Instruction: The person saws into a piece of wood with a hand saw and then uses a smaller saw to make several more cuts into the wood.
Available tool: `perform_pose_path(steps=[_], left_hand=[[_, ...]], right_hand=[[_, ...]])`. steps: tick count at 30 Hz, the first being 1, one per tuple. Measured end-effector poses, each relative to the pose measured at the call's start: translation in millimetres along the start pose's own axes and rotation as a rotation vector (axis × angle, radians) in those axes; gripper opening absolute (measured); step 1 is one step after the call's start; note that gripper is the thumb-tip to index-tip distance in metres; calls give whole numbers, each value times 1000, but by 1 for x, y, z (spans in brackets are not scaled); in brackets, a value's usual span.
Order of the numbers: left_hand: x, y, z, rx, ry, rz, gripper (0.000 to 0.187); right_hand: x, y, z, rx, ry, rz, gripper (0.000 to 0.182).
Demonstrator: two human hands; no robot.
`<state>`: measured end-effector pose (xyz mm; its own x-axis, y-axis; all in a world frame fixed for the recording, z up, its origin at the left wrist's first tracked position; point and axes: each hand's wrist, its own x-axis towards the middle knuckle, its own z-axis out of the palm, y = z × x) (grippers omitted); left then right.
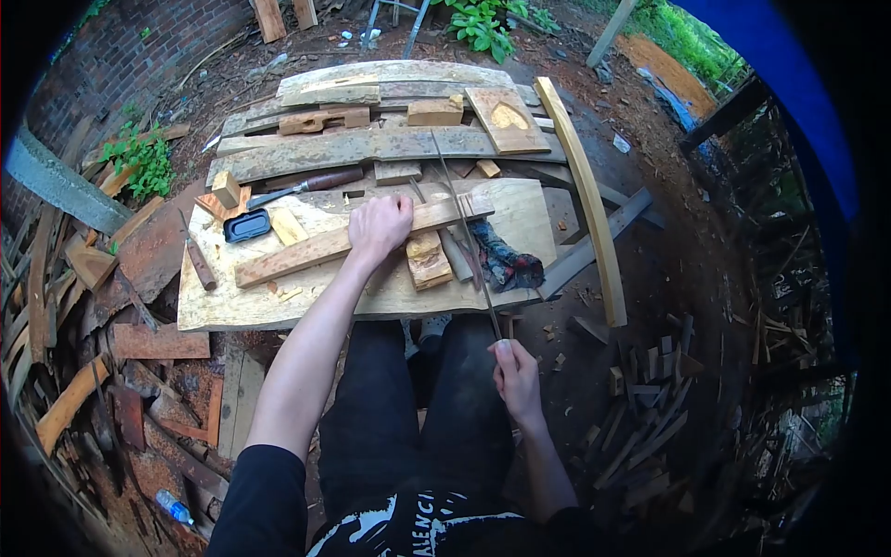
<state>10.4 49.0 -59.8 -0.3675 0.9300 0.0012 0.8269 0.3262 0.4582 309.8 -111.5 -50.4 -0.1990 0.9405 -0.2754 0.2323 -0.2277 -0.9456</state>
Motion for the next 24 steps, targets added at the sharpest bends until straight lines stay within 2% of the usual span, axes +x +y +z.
perform_pose_path(steps=[6,7,12,18,22,24], left_hand=[[0,-3,0,-30,15,47,55],[-2,-3,2,-40,39,49,59],[-2,-3,5,28,25,-8,56],[-4,0,1,17,33,-10,57],[-4,1,-1,-6,16,-14,57],[-2,0,-1,0,-3,-8,57]], right_hand=[[44,0,13,-45,19,-63,47],[53,-5,15,-1,26,-33,44],[61,-17,7,132,7,83,45],[49,6,14,92,-9,-120,50],[48,2,19,63,-4,-152,48],[48,-1,21,84,31,-78,40]])
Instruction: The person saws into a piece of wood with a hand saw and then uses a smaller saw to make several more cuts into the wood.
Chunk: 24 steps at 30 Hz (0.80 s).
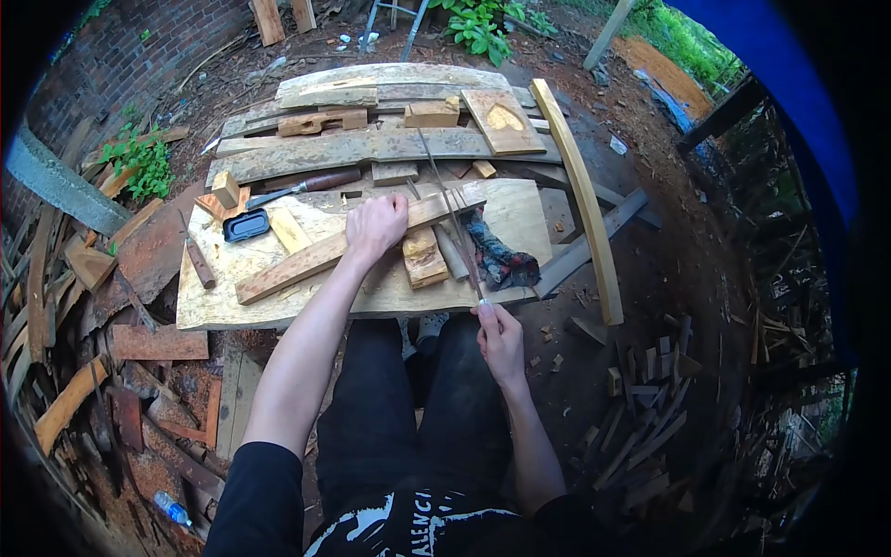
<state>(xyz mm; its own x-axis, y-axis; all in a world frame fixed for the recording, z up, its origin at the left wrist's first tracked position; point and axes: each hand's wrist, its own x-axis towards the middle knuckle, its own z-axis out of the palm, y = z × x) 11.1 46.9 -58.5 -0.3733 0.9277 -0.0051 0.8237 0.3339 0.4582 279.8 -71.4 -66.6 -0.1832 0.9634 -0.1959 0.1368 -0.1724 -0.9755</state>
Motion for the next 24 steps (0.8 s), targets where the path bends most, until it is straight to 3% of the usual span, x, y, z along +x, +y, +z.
perform_pose_path(steps=[8,18,20,22,24], left_hand=[[12,-10,6,-66,-42,113,53],[7,-4,-2,-51,-22,68,48],[5,-3,-2,-51,-23,65,48],[5,-3,-2,-43,-4,61,49],[7,-2,-1,-30,-1,57,49]], right_hand=[[-7,-3,-3,5,34,43,39],[9,-6,6,23,105,8,39],[28,-2,-8,-164,184,-71,37],[49,-8,-18,-440,366,-283,43],[65,-24,-31,-669,446,-188,53]])
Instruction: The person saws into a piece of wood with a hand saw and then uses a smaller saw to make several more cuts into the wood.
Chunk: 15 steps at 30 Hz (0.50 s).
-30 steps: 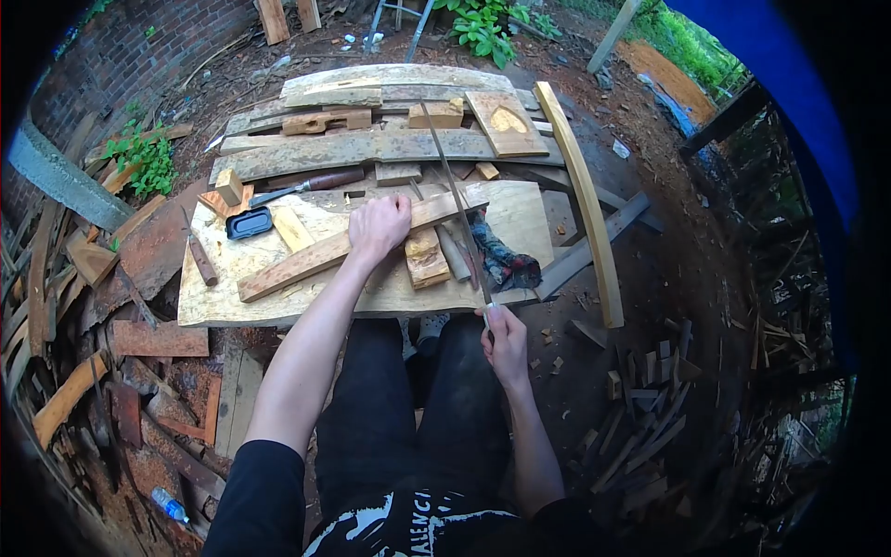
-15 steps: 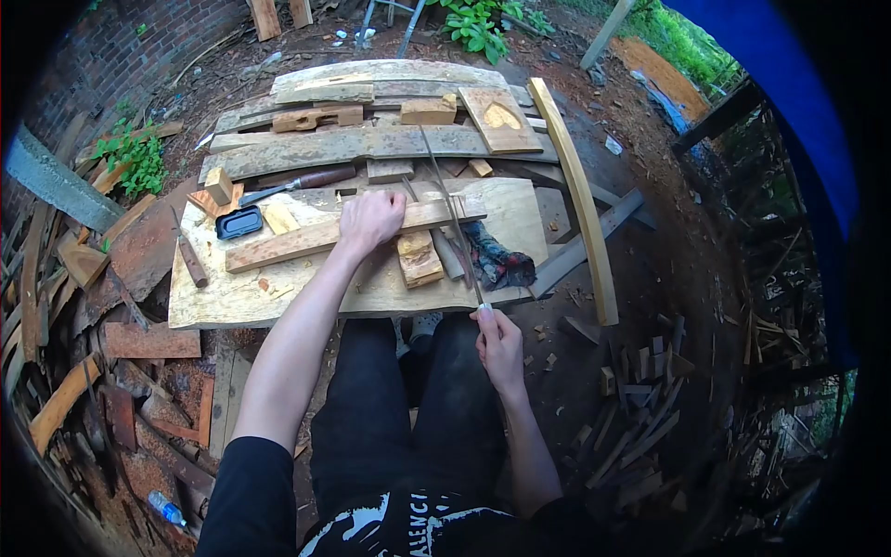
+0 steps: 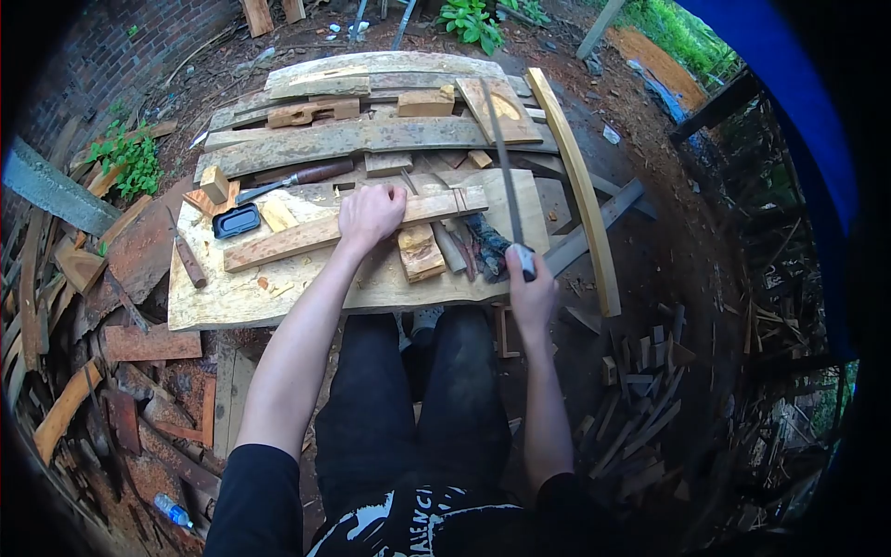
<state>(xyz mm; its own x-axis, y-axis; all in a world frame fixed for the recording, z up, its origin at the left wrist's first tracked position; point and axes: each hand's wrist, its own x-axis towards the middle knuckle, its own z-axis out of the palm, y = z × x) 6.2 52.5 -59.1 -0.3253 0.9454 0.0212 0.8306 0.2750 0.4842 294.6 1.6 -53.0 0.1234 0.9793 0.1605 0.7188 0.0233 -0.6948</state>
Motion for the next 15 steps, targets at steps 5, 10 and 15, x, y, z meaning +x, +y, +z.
perform_pose_path(steps=[5,10,15], left_hand=[[-1,1,-3,-4,-28,-12,48],[1,-1,-1,-3,-40,-17,47],[1,0,-1,-3,-37,-23,47]], right_hand=[[51,19,0,-493,16,1,70],[66,37,8,-536,-11,-102,66],[59,40,22,-717,279,-386,46]])
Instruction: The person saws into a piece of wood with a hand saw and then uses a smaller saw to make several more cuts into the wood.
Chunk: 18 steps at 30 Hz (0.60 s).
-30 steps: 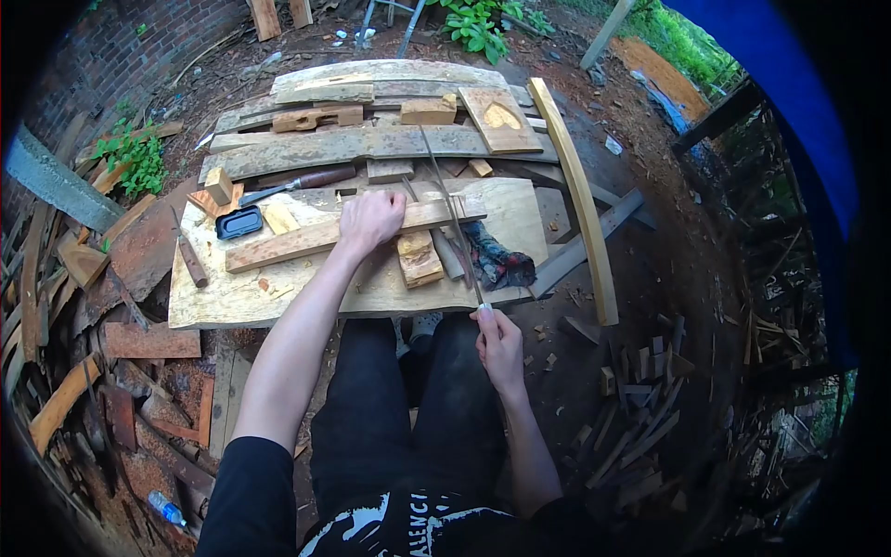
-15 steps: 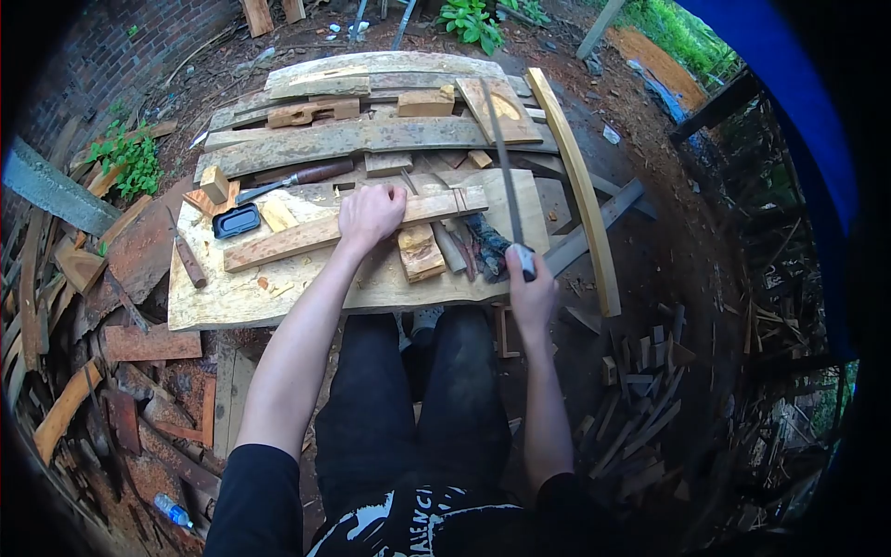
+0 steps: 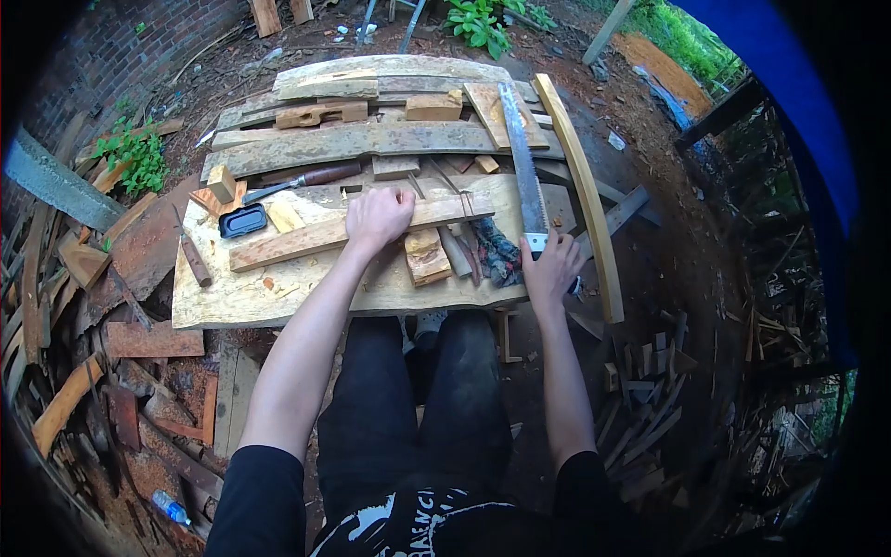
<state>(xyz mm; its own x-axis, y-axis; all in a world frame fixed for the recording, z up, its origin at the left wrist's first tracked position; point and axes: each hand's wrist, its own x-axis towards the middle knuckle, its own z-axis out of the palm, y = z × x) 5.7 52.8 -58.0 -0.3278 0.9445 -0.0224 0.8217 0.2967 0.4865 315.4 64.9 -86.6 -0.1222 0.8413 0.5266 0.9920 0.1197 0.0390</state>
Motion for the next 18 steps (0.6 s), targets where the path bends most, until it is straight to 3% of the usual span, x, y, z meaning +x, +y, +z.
perform_pose_path(steps=[1,3,5,7,11,13,18], left_hand=[[0,0,0,6,2,1,48],[2,-2,0,4,3,-8,48],[1,-2,4,-3,-5,-9,48],[1,-4,5,-20,33,14,48],[0,-2,1,2,24,13,49],[-1,0,-1,12,14,-7,49],[-1,1,-1,-6,18,-22,56]], right_hand=[[0,-4,-1,2,-1,0,46],[4,-13,0,151,204,-94,40],[12,-20,4,221,154,-146,34],[23,-33,8,470,-95,-275,31],[33,-49,31,379,-242,-354,29],[39,-52,39,403,-401,-301,30],[34,-50,13,406,-329,-35,25]])
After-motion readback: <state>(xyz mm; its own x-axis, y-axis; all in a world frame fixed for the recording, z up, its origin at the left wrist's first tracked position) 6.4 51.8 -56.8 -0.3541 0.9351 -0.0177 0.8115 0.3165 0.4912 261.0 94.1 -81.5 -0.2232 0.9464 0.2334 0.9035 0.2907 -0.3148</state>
